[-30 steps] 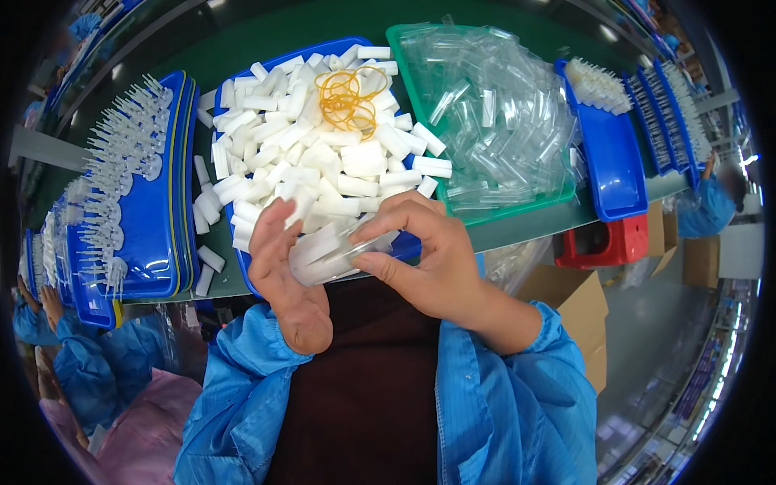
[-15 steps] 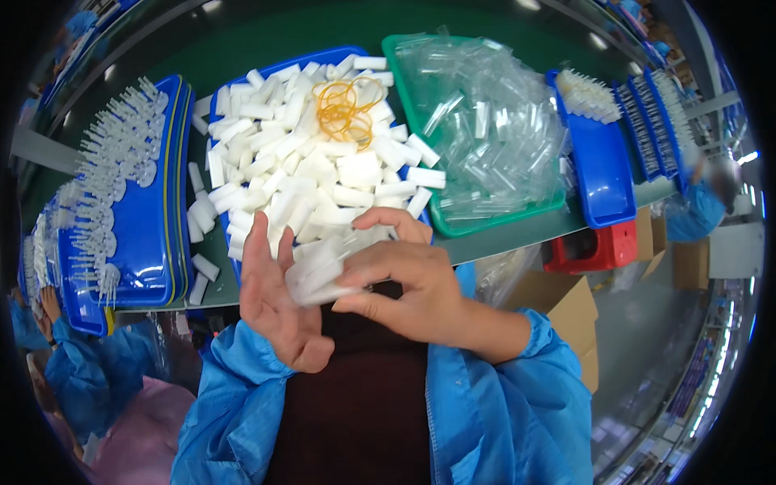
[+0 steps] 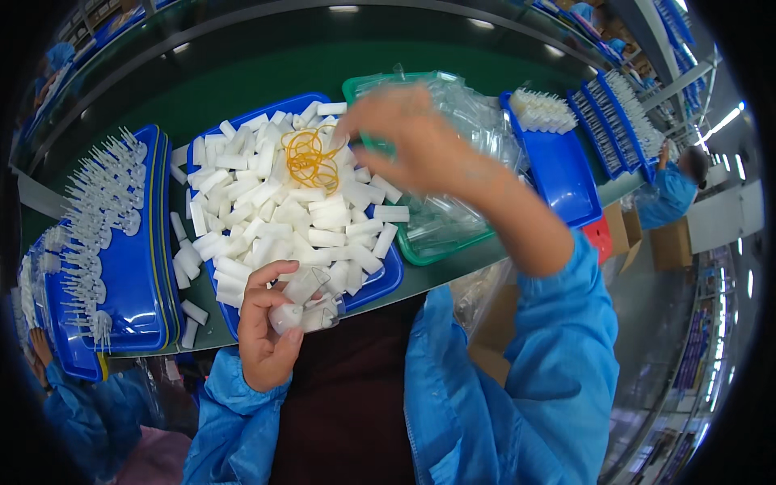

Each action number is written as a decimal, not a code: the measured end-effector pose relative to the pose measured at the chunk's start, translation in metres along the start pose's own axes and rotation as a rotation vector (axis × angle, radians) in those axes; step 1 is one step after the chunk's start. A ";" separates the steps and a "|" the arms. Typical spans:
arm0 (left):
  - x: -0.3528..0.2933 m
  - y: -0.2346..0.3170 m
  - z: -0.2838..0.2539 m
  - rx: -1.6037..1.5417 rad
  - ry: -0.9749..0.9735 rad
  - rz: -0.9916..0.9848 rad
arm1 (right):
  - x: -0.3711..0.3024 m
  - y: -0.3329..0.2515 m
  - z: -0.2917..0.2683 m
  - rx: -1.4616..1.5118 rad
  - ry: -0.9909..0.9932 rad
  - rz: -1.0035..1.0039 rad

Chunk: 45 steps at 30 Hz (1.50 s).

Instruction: The person assembles components by fitting foam pieces onto plastic stems, inserting them into clear plastic sleeves, and securing bundles of the assembled pieces with rubber bands.

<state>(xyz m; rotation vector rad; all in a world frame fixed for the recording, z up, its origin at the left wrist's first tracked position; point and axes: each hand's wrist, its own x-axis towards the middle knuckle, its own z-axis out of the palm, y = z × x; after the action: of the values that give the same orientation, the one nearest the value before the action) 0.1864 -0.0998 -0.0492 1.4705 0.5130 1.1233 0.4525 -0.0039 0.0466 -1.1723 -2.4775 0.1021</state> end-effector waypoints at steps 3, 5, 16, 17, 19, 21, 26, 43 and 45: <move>-0.001 0.000 0.001 -0.032 -0.002 -0.010 | 0.027 0.075 0.003 -0.482 -0.110 0.196; -0.001 0.000 0.000 -0.057 0.006 -0.048 | 0.039 0.102 0.012 -0.523 -0.228 0.245; 0.000 0.004 -0.002 0.002 0.033 -0.035 | 0.064 0.121 0.036 -0.763 -0.633 0.297; 0.001 0.004 -0.003 0.098 0.022 -0.005 | 0.062 0.122 0.036 -0.764 -0.611 0.259; 0.001 0.005 -0.001 0.064 0.038 -0.026 | 0.056 0.120 0.033 -0.745 -0.519 0.174; 0.001 0.006 0.002 0.030 0.058 -0.048 | 0.049 0.115 0.030 -0.723 -0.427 0.085; 0.004 0.010 0.005 0.176 0.130 0.000 | 0.028 0.056 0.020 0.202 0.107 0.345; 0.008 0.006 0.016 0.542 0.164 0.042 | -0.052 -0.101 0.065 1.447 0.287 0.457; 0.008 0.007 0.016 0.559 0.173 0.035 | -0.053 -0.101 0.068 1.476 0.289 0.469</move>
<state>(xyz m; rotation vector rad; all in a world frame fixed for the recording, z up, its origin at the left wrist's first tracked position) 0.2014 -0.1035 -0.0379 1.8696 0.9846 1.1969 0.3834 -0.1023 -0.0100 -0.8505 -1.1638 1.4375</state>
